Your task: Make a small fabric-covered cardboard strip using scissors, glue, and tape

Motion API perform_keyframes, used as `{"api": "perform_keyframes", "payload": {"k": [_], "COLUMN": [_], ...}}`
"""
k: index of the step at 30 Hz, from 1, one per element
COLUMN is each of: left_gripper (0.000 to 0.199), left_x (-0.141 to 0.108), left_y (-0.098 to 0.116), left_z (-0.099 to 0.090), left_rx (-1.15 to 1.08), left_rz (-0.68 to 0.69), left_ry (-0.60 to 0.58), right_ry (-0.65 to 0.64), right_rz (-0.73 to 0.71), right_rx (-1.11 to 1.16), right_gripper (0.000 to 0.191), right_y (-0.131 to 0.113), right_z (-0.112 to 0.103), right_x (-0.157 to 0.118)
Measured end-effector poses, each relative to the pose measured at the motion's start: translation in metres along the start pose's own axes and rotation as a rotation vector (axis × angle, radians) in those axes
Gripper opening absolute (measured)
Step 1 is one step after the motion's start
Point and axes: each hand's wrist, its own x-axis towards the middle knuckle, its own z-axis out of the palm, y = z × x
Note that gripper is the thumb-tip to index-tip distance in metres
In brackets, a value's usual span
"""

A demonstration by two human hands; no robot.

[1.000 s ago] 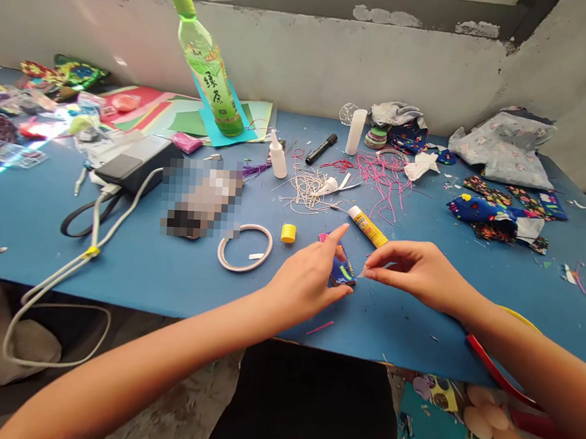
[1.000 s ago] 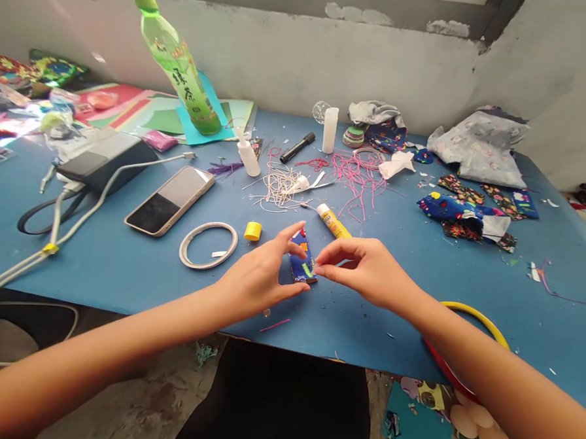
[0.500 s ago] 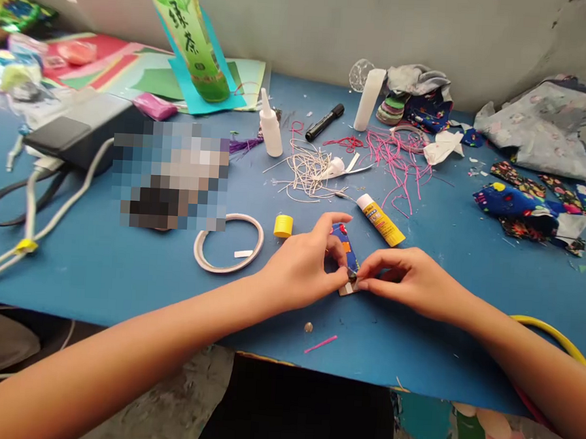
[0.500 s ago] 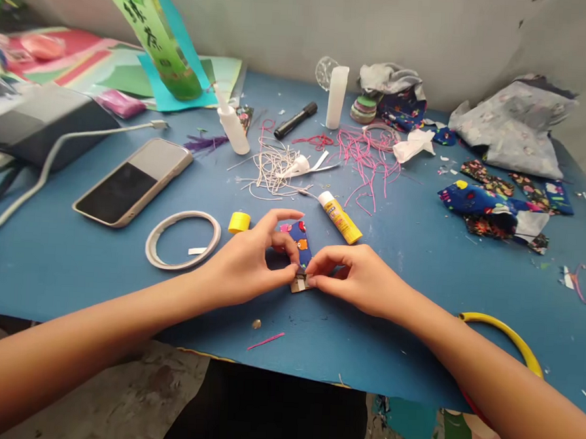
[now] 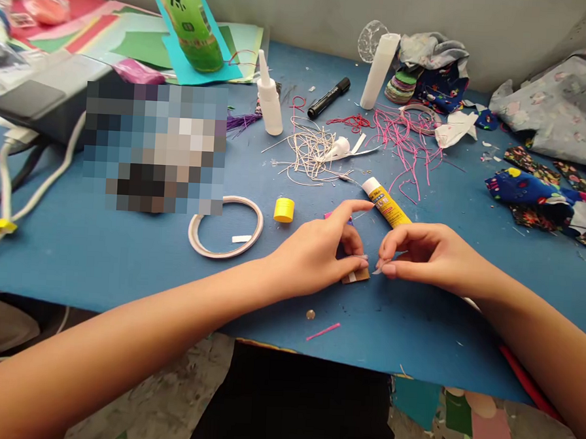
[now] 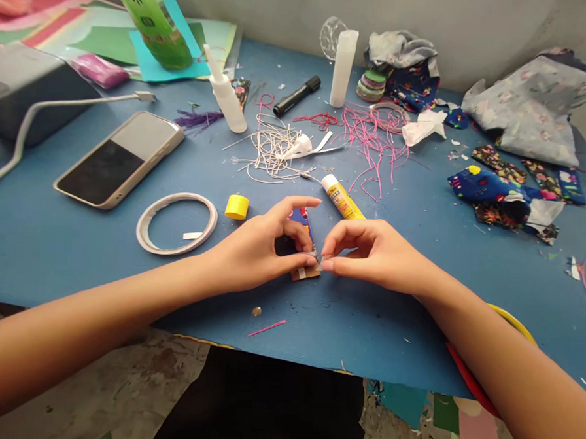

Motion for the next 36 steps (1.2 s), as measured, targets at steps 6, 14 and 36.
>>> {"api": "perform_keyframes", "payload": {"k": [6,14,36], "left_gripper": [0.066,0.066,0.051], "left_x": [0.005,0.011,0.012], "left_y": [0.001,-0.004,-0.007], "left_z": [-0.003,-0.009,-0.023], "left_rx": [-0.003,-0.157,-0.187], "left_rz": [-0.030,-0.048,0.042], "left_ry": [0.031,-0.038,-0.132], "right_ry": [0.001,0.073,0.269], "right_rz": [0.017,-0.012,-0.037], "right_rx": [-0.027,-0.101,-0.214], "right_gripper": [0.016,0.015,0.005], "right_y": [0.002,0.003,-0.002], "right_z": [0.008,0.018,0.040], "right_x": [0.002,0.003,-0.010]}}
